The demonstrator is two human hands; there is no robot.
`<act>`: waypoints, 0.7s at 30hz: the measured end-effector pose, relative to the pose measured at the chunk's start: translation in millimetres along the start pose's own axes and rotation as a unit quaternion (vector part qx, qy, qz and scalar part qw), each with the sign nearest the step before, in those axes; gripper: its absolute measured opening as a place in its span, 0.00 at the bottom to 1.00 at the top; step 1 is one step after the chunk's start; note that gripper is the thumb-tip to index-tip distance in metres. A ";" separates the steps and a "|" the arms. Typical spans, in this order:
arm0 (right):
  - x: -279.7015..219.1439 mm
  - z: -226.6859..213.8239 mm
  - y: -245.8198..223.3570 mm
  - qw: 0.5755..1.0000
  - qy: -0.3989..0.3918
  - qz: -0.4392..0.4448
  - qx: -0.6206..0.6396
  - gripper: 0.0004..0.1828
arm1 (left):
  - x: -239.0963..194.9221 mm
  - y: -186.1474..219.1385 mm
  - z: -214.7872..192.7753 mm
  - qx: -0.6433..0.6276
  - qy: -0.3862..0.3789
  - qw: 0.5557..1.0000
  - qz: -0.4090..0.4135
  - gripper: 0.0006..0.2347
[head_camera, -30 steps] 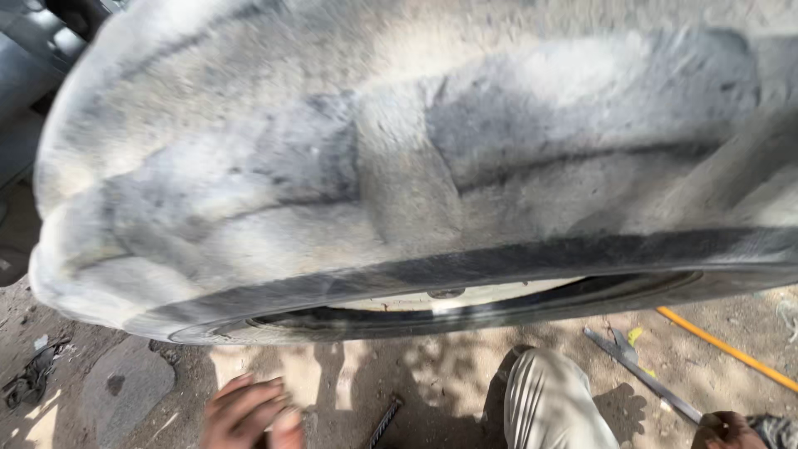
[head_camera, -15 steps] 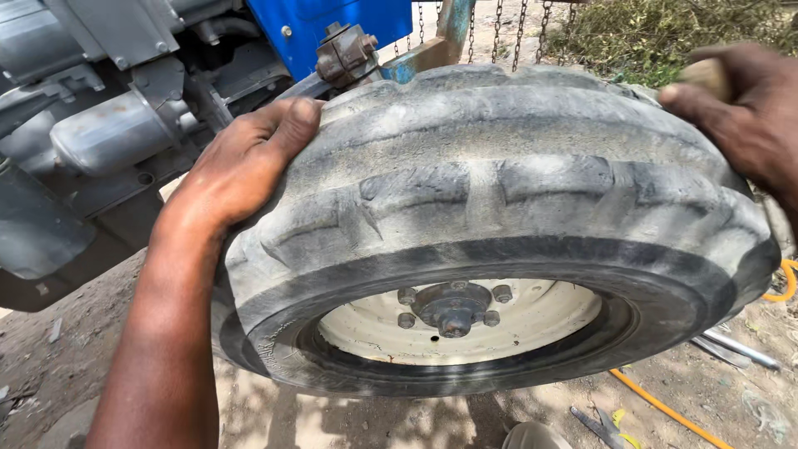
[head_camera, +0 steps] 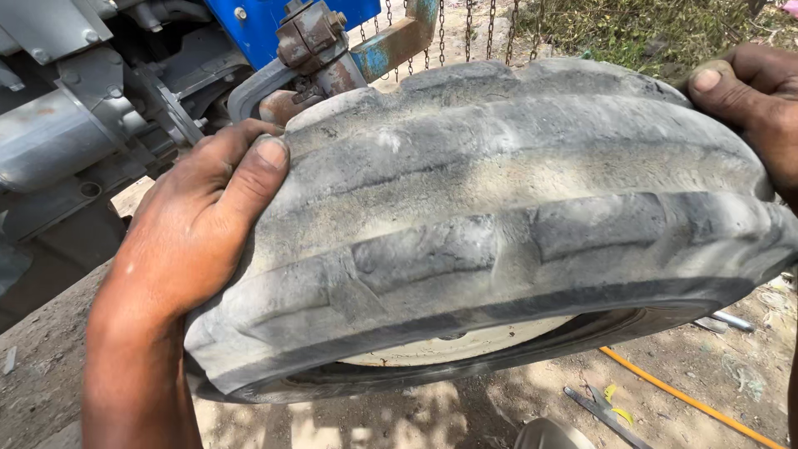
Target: The person removes a tire from a vehicle wheel by hand, prying the bead away from the rim. They then lift the tire off the wheel and place it on the ground next to a blue machine, where they use a metal rod to continue prying the tire bead.
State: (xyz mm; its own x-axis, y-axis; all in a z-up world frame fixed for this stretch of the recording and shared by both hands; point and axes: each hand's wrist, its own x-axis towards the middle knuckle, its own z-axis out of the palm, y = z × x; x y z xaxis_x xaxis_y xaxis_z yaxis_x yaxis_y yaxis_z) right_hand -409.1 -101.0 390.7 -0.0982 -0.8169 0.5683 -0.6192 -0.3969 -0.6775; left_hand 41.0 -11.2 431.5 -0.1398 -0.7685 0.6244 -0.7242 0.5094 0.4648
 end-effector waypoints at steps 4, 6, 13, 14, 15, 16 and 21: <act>-8.3 12.0 14.7 0.998 -0.031 -0.024 0.057 0.21 | -17.0 -3.3 0.0 0.125 0.004 0.991 -0.051 0.38; -5.0 15.8 19.6 0.994 -0.043 -0.035 0.090 0.21 | -29.2 -4.3 0.3 0.143 -0.012 0.988 -0.055 0.39; -9.3 -19.7 23.7 0.985 -0.056 0.066 0.153 0.21 | -0.7 6.0 -8.5 0.114 -0.029 0.990 -0.073 0.35; -10.1 -23.3 21.6 0.984 -0.064 0.098 0.131 0.21 | 2.2 8.1 -10.2 0.099 -0.034 0.991 -0.083 0.33; -9.0 -24.9 19.0 0.983 -0.074 0.131 0.109 0.21 | 3.6 11.1 -12.0 0.085 -0.039 0.991 -0.095 0.31; -0.5 -25.1 16.8 0.991 -0.082 0.062 0.084 0.20 | 7.6 11.5 -12.1 0.072 -0.037 0.991 -0.103 0.30; 30.1 -27.5 -4.0 0.986 -0.148 0.072 0.039 0.20 | 21.4 5.7 -12.0 0.061 -0.047 0.984 -0.162 0.21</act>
State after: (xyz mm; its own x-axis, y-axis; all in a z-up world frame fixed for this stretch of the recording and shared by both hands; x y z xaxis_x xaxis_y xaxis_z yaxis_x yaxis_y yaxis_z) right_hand -431.0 -112.5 423.3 0.0579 -0.9487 0.3109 -0.5530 -0.2897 -0.7811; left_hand 42.0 -20.1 455.0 0.0542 -0.9179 0.3932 -0.8159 0.1863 0.5473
